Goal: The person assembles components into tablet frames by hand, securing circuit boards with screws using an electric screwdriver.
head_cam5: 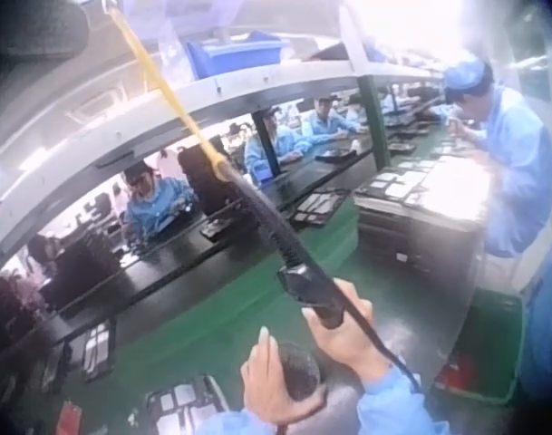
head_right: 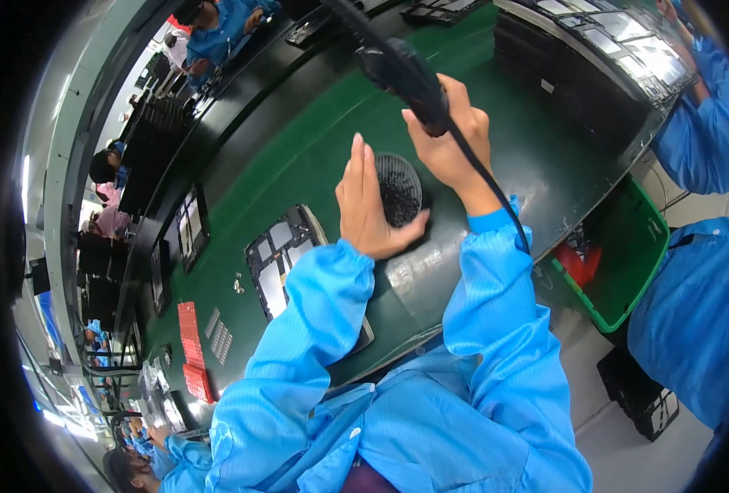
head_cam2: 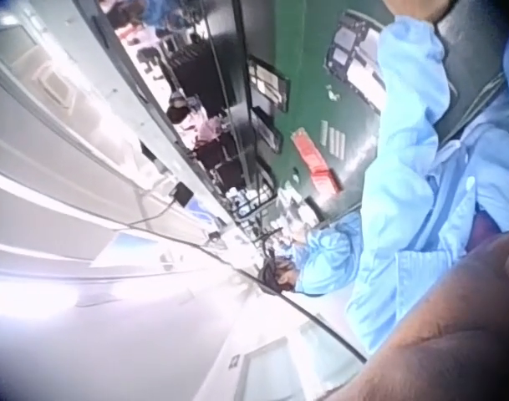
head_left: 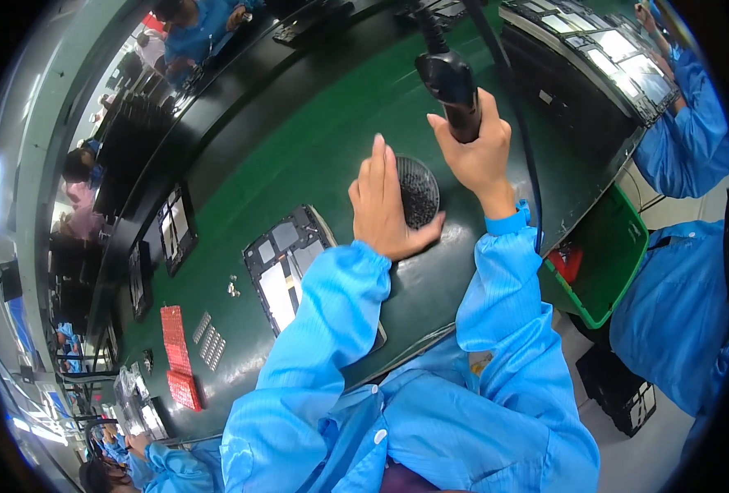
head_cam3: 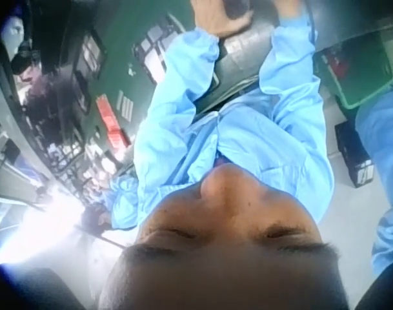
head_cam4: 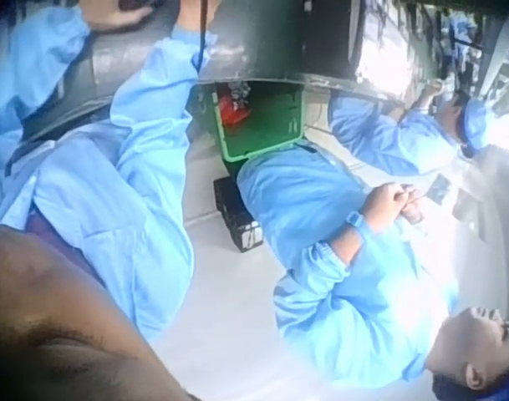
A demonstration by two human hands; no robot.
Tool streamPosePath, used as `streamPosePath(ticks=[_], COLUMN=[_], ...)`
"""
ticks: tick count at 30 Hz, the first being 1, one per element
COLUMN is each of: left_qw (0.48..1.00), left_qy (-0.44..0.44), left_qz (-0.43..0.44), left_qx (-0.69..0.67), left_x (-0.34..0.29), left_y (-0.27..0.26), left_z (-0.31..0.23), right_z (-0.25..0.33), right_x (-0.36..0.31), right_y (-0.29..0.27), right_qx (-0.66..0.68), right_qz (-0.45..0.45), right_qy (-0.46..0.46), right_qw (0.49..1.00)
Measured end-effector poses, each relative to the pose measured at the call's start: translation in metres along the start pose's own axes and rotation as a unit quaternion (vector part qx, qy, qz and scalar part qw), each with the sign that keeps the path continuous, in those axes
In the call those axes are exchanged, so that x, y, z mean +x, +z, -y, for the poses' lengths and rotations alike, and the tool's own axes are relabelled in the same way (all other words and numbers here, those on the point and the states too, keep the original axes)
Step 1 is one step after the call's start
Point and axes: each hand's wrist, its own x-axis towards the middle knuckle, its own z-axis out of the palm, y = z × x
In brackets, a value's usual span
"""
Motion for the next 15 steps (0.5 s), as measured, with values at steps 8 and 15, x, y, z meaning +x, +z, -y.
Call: streamPosePath(ticks=[8, 15], left_qw=[0.999, 0.978], left_qy=[0.003, -0.164], left_qz=[-0.039, 0.088], left_qx=[0.016, 0.098], left_x=[0.017, 0.031], left_y=[0.013, 0.007], left_z=[0.011, 0.008], right_z=[0.001, 0.008], right_x=[-0.001, -0.009], right_y=[0.001, 0.0], right_qx=[0.011, 0.032], right_qz=[-0.038, 0.046], right_qy=[-0.019, 0.071], right_qw=[0.999, 0.996])
